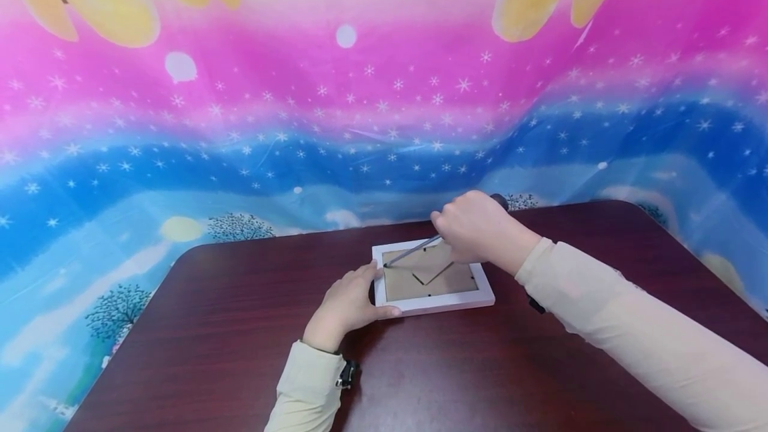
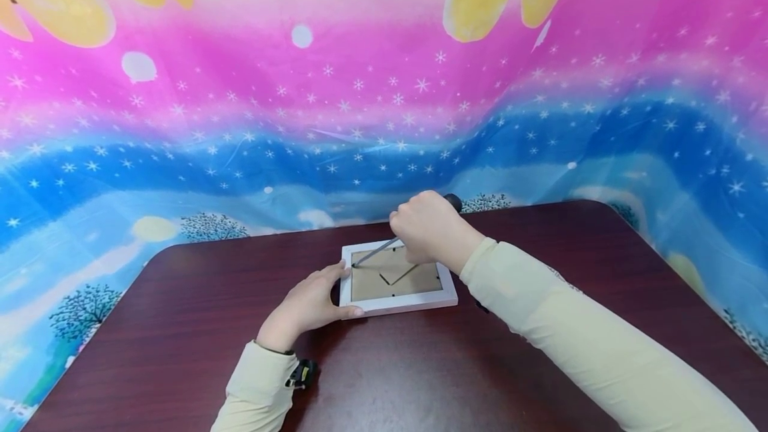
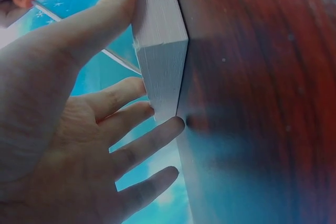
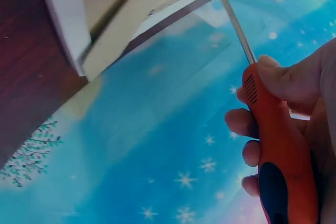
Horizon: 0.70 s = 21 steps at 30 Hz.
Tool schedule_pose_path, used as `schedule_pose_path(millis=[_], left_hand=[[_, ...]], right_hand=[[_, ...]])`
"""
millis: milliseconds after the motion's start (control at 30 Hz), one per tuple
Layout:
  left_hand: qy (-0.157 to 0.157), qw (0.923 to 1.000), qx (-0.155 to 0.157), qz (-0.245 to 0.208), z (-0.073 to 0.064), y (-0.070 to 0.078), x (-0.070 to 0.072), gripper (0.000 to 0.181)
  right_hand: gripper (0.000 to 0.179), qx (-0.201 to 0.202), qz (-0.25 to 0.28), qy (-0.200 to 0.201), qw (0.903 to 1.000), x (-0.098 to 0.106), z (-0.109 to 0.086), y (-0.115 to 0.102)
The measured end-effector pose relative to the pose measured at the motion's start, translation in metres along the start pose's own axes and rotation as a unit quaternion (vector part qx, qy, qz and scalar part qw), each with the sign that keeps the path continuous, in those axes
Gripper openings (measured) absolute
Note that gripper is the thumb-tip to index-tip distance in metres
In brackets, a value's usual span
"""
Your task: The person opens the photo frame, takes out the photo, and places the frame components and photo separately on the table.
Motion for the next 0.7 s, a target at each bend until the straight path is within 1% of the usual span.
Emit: schedule_pose_path(millis=[100,200,300,400,467,533,600,700], left_hand=[[-0.002,1.0000,0.001,0.000,-0.001,0.000,-0.001,0.084],[-0.002,1.0000,0.001,0.001,-0.001,0.000,-0.002,0.083],[-0.002,1.0000,-0.001,0.001,-0.001,0.001,-0.002,0.083],[-0.005,1.0000,-0.002,-0.001,-0.001,0.002,-0.002,0.084],[-0.005,1.0000,-0.003,-0.002,-0.001,0.002,-0.002,0.084],[-0.006,1.0000,-0.003,-0.003,-0.001,0.002,-0.001,0.084],[-0.003,1.0000,-0.001,-0.004,-0.001,0.001,-0.001,0.084],[0.002,1.0000,0.000,-0.002,-0.001,0.000,0.001,0.083]], right_hand=[[0.007,-0.029,0.035,-0.022,0.9987,-0.007,-0.006,0.007],[0.007,-0.057,0.075,-0.044,0.9946,-0.017,-0.013,0.014],[0.009,-0.076,0.104,-0.049,0.9904,-0.028,-0.020,0.020],[0.014,-0.086,0.116,-0.043,0.9886,-0.036,-0.027,0.024],[0.015,-0.080,0.114,-0.032,0.9898,-0.040,-0.028,0.025],[0.014,-0.065,0.107,-0.017,0.9919,-0.040,-0.027,0.024],[0.012,-0.040,0.091,0.003,0.9950,-0.036,-0.024,0.021],[0.012,0.002,0.059,0.033,0.9977,-0.025,-0.015,0.015]])
Point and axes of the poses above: each hand's wrist, its own z-axis towards the middle knuckle, its own x-axis out of the back of the hand, y = z × x, the point moved 3 cm from there along z, towards the middle knuckle, and after that the axes turned 9 degrees about y, right-handed, at the moved point
